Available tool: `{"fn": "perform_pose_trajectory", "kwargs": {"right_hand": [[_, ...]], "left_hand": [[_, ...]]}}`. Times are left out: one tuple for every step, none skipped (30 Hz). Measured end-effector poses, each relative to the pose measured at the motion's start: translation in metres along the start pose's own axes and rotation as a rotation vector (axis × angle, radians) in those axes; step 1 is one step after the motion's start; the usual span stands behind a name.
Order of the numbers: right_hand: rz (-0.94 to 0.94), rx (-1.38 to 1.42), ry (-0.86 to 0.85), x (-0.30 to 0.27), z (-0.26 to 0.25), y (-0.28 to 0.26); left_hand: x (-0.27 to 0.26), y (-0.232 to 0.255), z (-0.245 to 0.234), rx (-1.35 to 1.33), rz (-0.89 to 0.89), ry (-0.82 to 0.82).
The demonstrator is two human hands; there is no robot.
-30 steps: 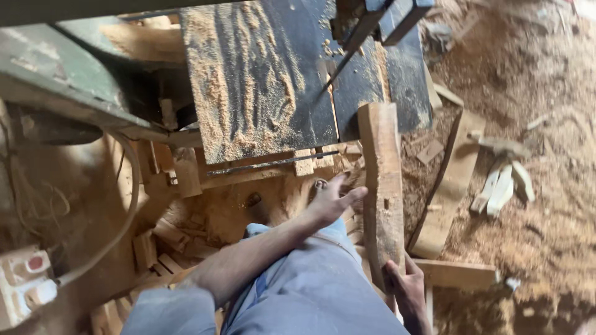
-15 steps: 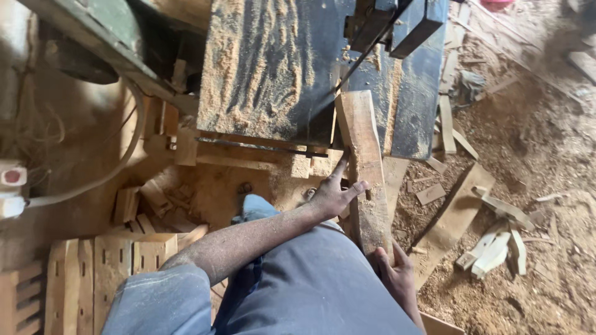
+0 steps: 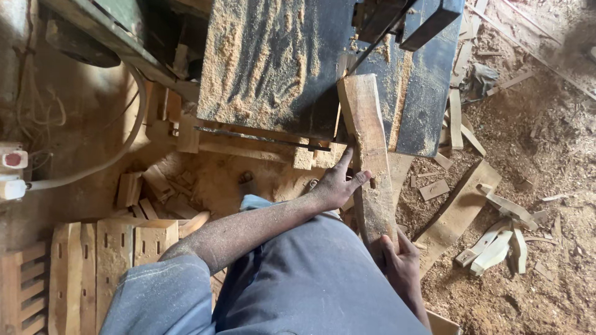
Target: The person cuts a wooden block using a bandsaw, guiding and rotating the piece through the blade along marked lines to shape it.
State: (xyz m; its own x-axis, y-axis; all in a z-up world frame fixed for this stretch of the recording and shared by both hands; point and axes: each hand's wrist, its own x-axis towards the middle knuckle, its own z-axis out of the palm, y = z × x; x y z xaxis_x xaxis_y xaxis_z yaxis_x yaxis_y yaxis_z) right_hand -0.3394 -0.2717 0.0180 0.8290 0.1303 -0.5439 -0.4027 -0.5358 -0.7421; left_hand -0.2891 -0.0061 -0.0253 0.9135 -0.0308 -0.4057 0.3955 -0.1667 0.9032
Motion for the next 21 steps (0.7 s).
{"fn": "perform_pose_trajectory", "kwargs": {"right_hand": [[0.002,-0.003,-0.002,0.0,-0.001,0.001],[-0.037,0.039,-0.017,0.001,-0.001,0.001],[-0.076,0.08,-0.032,0.002,-0.001,0.001],[-0.076,0.079,-0.031,0.004,-0.002,0.001],[-0.074,0.084,-0.02,0.006,-0.002,0.0],[-0.071,0.087,-0.01,0.007,-0.002,0.0],[-0.072,0.086,-0.011,0.007,-0.002,-0.001],[-0.085,0.072,-0.008,0.008,-0.002,-0.001],[-0.098,0.059,-0.005,0.009,-0.002,-0.001],[-0.099,0.056,-0.008,0.01,-0.003,-0.001],[-0.114,0.037,-0.014,0.011,-0.004,0.0],[-0.128,0.018,-0.019,0.011,-0.005,0.001],[-0.128,0.016,-0.019,0.012,-0.006,0.001],[-0.118,0.017,-0.019,0.013,-0.007,0.002],[-0.108,0.017,-0.018,0.014,-0.007,0.002],[-0.108,0.016,-0.019,0.015,-0.008,0.002],[-0.086,0.005,-0.017,0.015,-0.009,0.001],[-0.064,-0.006,-0.015,0.015,-0.01,0.0],[-0.064,-0.008,-0.016,0.016,-0.011,-0.001],[-0.036,-0.043,0.006,0.017,-0.012,-0.002],[-0.01,-0.079,0.029,0.017,-0.012,-0.003]], "left_hand": [[0.001,0.0,0.001,0.013,0.029,0.028],[0.003,0.001,0.001,0.027,0.061,0.057],[0.003,0.001,0.0,0.026,0.061,0.058],[0.003,0.001,0.0,0.026,0.048,0.047],[0.003,0.002,0.0,0.027,0.036,0.035],[0.004,0.002,0.0,0.026,0.036,0.036],[0.004,0.003,0.0,0.017,0.029,0.036],[0.005,0.002,0.0,0.009,0.023,0.038],[0.006,0.002,0.0,0.007,0.023,0.041],[0.008,0.001,0.001,0.03,0.045,0.054],[0.009,0.0,0.002,0.053,0.066,0.067],[0.01,-0.001,0.003,0.051,0.066,0.068],[0.01,-0.001,0.003,0.048,0.071,0.068],[0.01,-0.001,0.003,0.044,0.077,0.068],[0.01,0.0,0.002,0.043,0.076,0.069],[0.01,0.002,0.002,0.034,0.044,0.052],[0.01,0.003,0.003,0.026,0.013,0.035],[0.011,0.003,0.003,0.024,0.012,0.035],[0.012,0.002,0.003,0.03,0.032,0.048],[0.013,0.002,0.004,0.035,0.052,0.062],[0.014,0.0,0.005,0.033,0.052,0.065]]}}
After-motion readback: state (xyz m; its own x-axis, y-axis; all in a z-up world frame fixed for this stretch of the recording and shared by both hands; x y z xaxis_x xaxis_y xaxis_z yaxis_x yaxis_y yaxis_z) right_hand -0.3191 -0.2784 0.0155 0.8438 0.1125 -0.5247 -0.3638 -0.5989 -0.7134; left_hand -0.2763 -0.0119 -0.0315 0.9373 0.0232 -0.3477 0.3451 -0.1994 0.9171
